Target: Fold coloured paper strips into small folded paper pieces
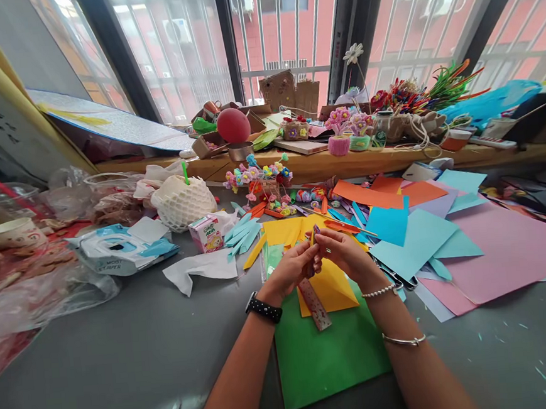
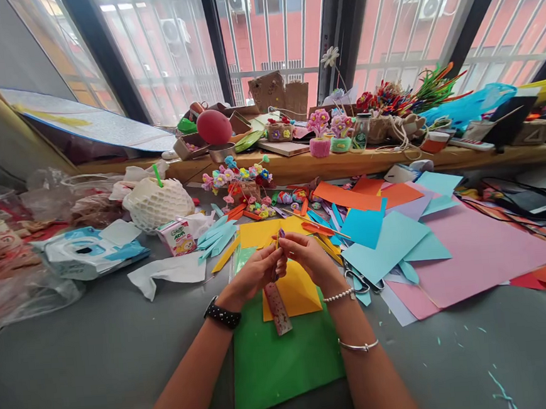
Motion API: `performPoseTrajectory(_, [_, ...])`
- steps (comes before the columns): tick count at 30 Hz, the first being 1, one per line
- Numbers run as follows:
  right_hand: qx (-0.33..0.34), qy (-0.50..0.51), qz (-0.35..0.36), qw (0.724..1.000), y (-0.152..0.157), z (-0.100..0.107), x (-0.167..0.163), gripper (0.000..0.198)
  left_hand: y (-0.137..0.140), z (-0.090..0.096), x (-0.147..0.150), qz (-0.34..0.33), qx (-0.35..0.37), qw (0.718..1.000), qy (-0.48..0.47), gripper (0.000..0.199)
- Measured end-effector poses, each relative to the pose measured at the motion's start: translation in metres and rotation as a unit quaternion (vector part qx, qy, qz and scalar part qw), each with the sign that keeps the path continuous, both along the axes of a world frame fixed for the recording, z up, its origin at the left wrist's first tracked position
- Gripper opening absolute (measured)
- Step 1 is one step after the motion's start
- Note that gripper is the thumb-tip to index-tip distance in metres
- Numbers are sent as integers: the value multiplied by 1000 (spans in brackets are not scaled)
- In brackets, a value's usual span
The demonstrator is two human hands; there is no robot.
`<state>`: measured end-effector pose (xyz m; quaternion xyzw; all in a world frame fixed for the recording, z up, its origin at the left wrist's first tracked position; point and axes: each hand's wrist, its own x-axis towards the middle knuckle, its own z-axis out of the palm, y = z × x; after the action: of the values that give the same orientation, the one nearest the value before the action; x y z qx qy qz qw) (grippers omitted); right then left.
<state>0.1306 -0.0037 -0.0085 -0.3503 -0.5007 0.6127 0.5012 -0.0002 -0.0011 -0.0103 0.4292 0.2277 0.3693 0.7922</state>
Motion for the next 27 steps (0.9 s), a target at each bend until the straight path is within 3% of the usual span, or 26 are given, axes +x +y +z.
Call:
performPoseTrajectory(4, [-13, 30, 19, 999, -1, 0, 2, 26, -2, 4, -4, -96, -17, 994, -43, 19])
performPoseTrajectory(8, [-20, 23, 60, 998, -2, -3, 1, 27, -3, 4, -7, -126, 16, 991, -30, 18])
performPoseTrajectory(14, [41, -22, -13, 999, 1, -3, -1, 27, -1, 4, -7, -115, -7, 993, 2, 20])
performPoseTrajectory(20, [46, -30, -12, 998, 2, -4, -1, 26, -1, 7, -8, -106, -16, 994, 13, 23])
performPoseTrajectory(27, [37, -48, 4, 998, 1, -5, -2, 29, 4, -2, -7, -31, 87, 990, 105, 30])
